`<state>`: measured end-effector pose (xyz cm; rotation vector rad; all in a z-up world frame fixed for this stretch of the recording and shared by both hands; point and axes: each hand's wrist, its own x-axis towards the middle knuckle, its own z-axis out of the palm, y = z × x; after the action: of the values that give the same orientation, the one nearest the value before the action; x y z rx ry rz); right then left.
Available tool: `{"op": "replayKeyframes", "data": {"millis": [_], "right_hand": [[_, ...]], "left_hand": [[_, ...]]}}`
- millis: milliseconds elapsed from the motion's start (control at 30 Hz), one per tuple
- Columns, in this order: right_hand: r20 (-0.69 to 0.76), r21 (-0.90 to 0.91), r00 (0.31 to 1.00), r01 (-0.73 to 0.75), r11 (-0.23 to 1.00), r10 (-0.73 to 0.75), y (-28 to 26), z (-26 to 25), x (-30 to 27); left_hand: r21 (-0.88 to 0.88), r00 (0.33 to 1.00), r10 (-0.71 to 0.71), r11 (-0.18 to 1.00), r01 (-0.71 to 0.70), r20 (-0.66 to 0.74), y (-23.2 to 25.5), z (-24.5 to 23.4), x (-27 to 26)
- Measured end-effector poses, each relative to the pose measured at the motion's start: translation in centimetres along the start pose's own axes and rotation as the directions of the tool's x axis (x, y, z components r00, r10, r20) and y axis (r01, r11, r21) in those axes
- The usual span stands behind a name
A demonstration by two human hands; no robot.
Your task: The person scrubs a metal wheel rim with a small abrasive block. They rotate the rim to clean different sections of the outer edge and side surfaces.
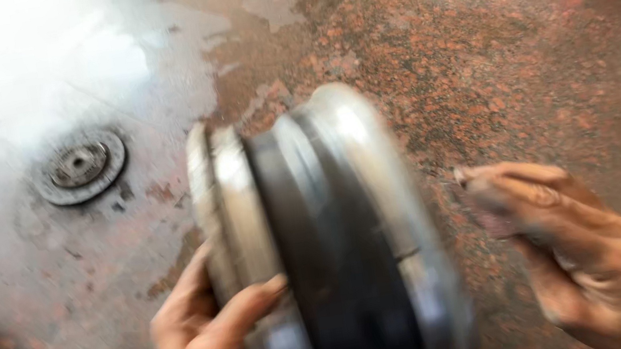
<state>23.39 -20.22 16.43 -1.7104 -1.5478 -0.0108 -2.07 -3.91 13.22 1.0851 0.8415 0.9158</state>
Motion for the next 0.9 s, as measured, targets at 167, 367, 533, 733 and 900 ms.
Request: {"op": "replayKeyframes", "data": {"millis": [167,367,533,733,900], "right_hand": [[0.258,-0.275,0.905,0.405,0.872,-0.339,-0.2,-0.1,3.8],[0.505,-0.317,0.756,0.611,0.725,-0.417,0.5,-0.9,6.5],[0.412,-0.247,0.78,0.593,0.766,-0.471,2.6,0.7,7.6],[0.333,-0.138,0.714,0.683,0.717,-0.616,4.4,1.1,6.9],[0.272,-0.027,0.799,0.563,0.826,-0.536,7.5,3.5,11.5]], "left_hand": [[0.35,0.981,0.191,0.917,-0.193,0.041,0.8,3.0,-0.6],[0.947,0.869,0.495,0.272,-0.172,0.016,3.7,7.3,1.7],[0.989,0.981,0.182,0.142,0.048,-0.074,5.9,8.9,5.1],[0.993,0.986,0.146,0.104,0.062,-0.077,6.2,8.7,4.8],[0.985,0.971,0.226,0.168,0.033,-0.071,6.0,8.7,3.7]]}}
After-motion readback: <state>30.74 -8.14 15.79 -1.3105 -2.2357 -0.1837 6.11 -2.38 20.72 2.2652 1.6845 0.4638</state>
